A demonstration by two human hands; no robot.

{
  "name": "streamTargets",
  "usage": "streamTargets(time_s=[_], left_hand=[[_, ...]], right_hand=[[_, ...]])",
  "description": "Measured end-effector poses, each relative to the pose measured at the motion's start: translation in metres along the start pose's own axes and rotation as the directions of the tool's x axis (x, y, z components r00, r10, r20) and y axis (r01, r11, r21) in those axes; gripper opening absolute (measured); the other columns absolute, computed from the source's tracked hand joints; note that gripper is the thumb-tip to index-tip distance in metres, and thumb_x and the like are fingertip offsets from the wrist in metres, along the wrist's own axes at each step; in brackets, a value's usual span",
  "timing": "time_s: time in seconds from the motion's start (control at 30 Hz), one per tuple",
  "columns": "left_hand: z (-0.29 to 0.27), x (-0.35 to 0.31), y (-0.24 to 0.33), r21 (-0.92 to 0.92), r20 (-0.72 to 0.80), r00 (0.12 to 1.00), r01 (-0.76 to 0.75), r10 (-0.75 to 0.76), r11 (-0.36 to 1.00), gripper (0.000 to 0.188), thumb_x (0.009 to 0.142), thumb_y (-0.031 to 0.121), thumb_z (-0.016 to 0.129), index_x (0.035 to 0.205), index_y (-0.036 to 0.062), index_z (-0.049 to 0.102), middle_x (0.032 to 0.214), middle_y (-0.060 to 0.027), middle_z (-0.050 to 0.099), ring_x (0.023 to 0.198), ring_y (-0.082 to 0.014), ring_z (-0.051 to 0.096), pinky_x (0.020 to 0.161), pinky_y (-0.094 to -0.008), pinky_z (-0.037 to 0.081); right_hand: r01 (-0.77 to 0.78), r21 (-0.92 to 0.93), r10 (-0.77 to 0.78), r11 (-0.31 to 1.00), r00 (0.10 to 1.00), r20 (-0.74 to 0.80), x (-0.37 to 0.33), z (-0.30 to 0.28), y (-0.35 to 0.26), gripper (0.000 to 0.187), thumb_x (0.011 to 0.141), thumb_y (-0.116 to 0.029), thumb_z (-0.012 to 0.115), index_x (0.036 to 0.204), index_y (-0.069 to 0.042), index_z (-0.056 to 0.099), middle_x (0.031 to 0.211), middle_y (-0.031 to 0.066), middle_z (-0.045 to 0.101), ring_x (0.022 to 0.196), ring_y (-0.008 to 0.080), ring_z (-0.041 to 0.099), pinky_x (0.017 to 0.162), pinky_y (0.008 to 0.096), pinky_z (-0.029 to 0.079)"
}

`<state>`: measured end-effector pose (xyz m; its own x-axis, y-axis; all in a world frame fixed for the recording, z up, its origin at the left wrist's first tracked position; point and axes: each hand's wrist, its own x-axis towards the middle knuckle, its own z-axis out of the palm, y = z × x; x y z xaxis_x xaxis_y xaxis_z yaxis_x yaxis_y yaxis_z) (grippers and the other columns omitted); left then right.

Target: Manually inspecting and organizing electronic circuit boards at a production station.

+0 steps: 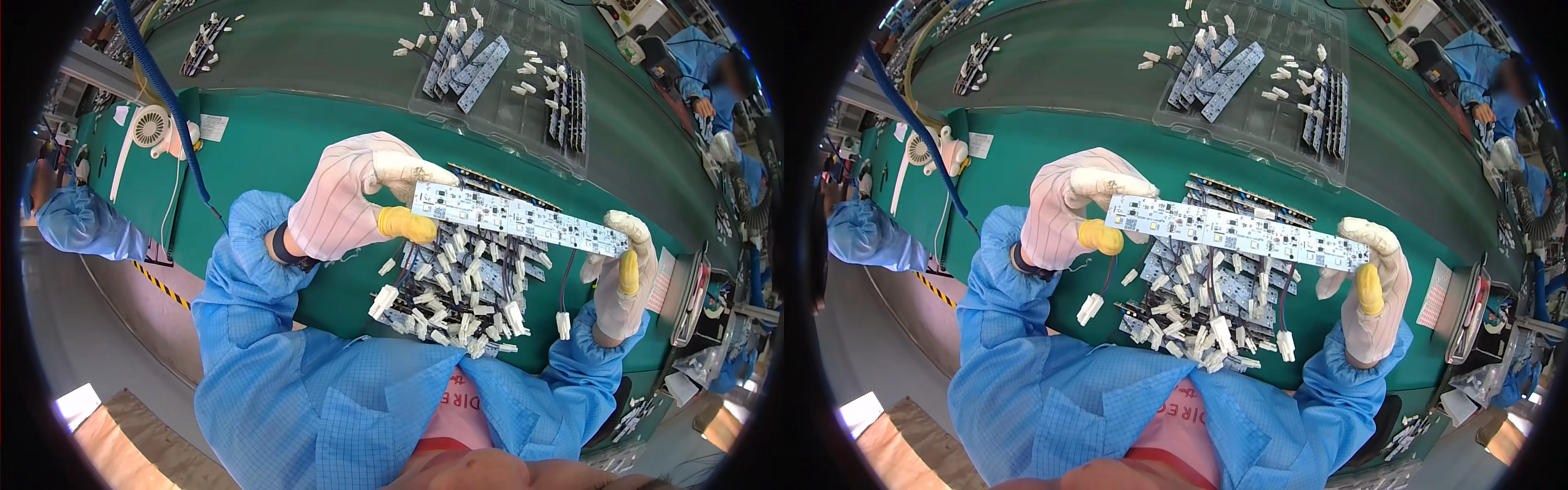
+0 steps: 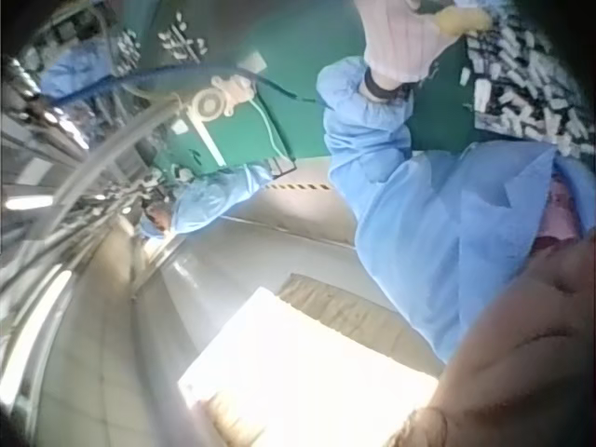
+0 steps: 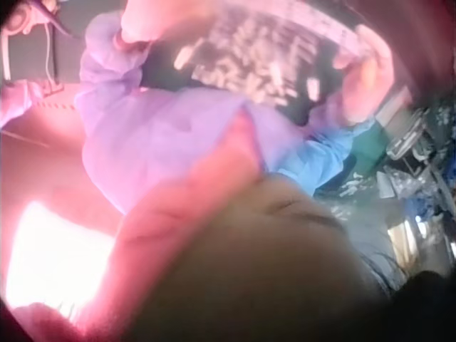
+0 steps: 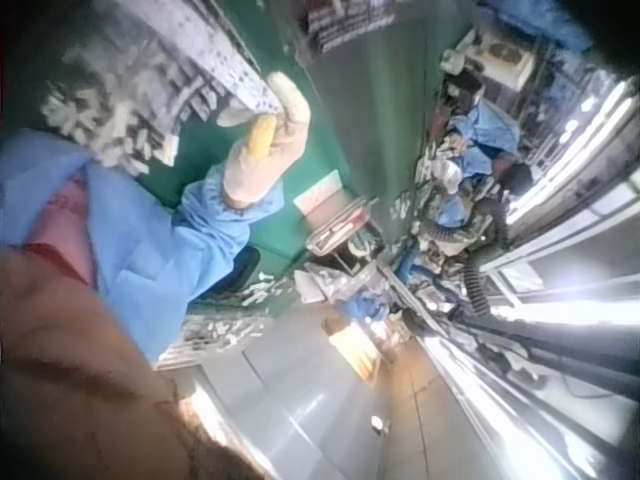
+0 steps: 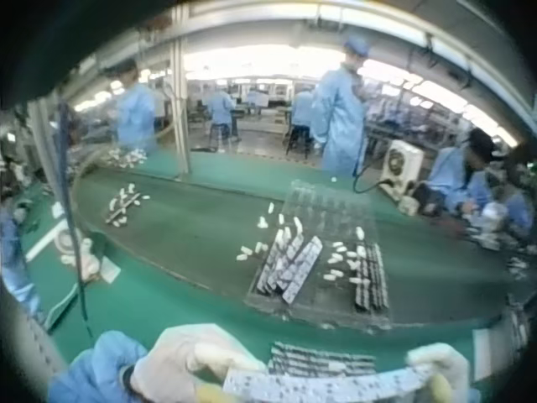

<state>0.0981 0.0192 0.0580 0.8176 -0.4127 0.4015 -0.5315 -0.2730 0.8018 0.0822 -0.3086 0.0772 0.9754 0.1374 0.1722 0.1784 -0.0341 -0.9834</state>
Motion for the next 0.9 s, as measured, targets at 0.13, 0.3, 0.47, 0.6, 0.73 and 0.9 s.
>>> streamTargets(time_s=[0.13,0.3,0.47,0.6,0.73,0.9], left_hand=[[0.007,-0.001,0.0,0.052,-0.094,0.995,-0.041,0.046,0.998,0.055,0.063,0.047,0.074,0.103,0.0091,0.07,0.075,-0.003,0.062,0.068,-0.017,0.059,0.063,-0.0275,0.047],[0.001,-0.004,0.002,-0.139,-0.044,0.995,0.081,-0.088,0.987,0.045,0.078,0.034,0.074,0.093,-0.0076,0.064,0.085,-0.0128,0.065,0.072,-0.0184,0.065,0.062,-0.0264,0.051],[0.009,-0.003,0.002,-0.417,-0.402,0.907,-0.058,-0.127,0.907,0.03,0.094,0.029,0.057,0.092,-0.0016,0.056,0.081,-0.0149,0.064,0.073,-0.0256,0.066,0.069,-0.037,0.054],[0.008,-0.007,0.008,-0.48,-0.305,0.939,-0.01,-0.156,0.877,0.028,0.097,0.028,0.051,0.089,0.0012,0.054,0.076,-0.0159,0.064,0.066,-0.0225,0.064,0.062,-0.0305,0.051],[0.02,0.002,0.006,-0.477,-0.334,0.923,0.012,-0.193,0.879,0.025,0.096,0.026,0.052,0.088,0.0025,0.054,0.074,-0.0158,0.064,0.063,-0.0209,0.063,0.06,-0.0292,0.05],[0.017,-0.006,0.013,-0.426,-0.288,0.944,0.025,-0.162,0.904,0.031,0.095,0.033,0.055,0.093,0.0024,0.056,0.078,-0.0166,0.065,0.061,-0.0173,0.062,0.053,-0.0227,0.046]], right_hand=[[0.025,-0.043,-0.025,0.999,1.0,-0.006,-0.001,0.001,-0.004,0.058,0.087,-0.045,0.062,0.116,0.004,0.053,0.075,0.0062,0.061,0.057,0.0109,0.056,0.054,0.0211,0.043],[-0.021,-0.104,0.024,0.994,0.999,0.028,-0.006,0.006,-0.004,0.057,0.089,-0.049,0.058,0.116,0.002,0.055,0.071,0.0049,0.061,0.058,0.0109,0.058,0.052,0.0197,0.045],[0.045,-0.019,-0.042,0.999,0.99,0.137,0.024,0.01,-0.002,0.101,0.084,-0.028,0.069,0.148,-0.007,-0.006,0.115,0.0159,0.058,0.071,0.0141,0.061,0.068,0.0253,0.05],[0.506,-0.413,-0.473,0.757,0.861,0.188,0.042,0.037,-0.046,0.087,0.071,-0.008,0.074,0.144,-0.008,0.025,0.152,0.0184,0.021,0.073,0.0307,0.064,0.068,0.0349,0.054],[0.513,-0.677,-0.562,0.528,0.808,0.175,0.065,0.051,-0.066,0.107,0.076,-0.023,0.072,0.14,0.014,-0.004,0.105,0.0134,0.065,0.071,0.0295,0.064,0.066,0.0346,0.053],[0.305,-0.881,-0.491,0.362,0.865,0.098,0.136,0.032,-0.083,0.068,0.08,-0.032,0.067,0.122,0.009,0.033,0.081,0.0128,0.067,0.068,0.0327,0.064,0.063,0.0403,0.052]])
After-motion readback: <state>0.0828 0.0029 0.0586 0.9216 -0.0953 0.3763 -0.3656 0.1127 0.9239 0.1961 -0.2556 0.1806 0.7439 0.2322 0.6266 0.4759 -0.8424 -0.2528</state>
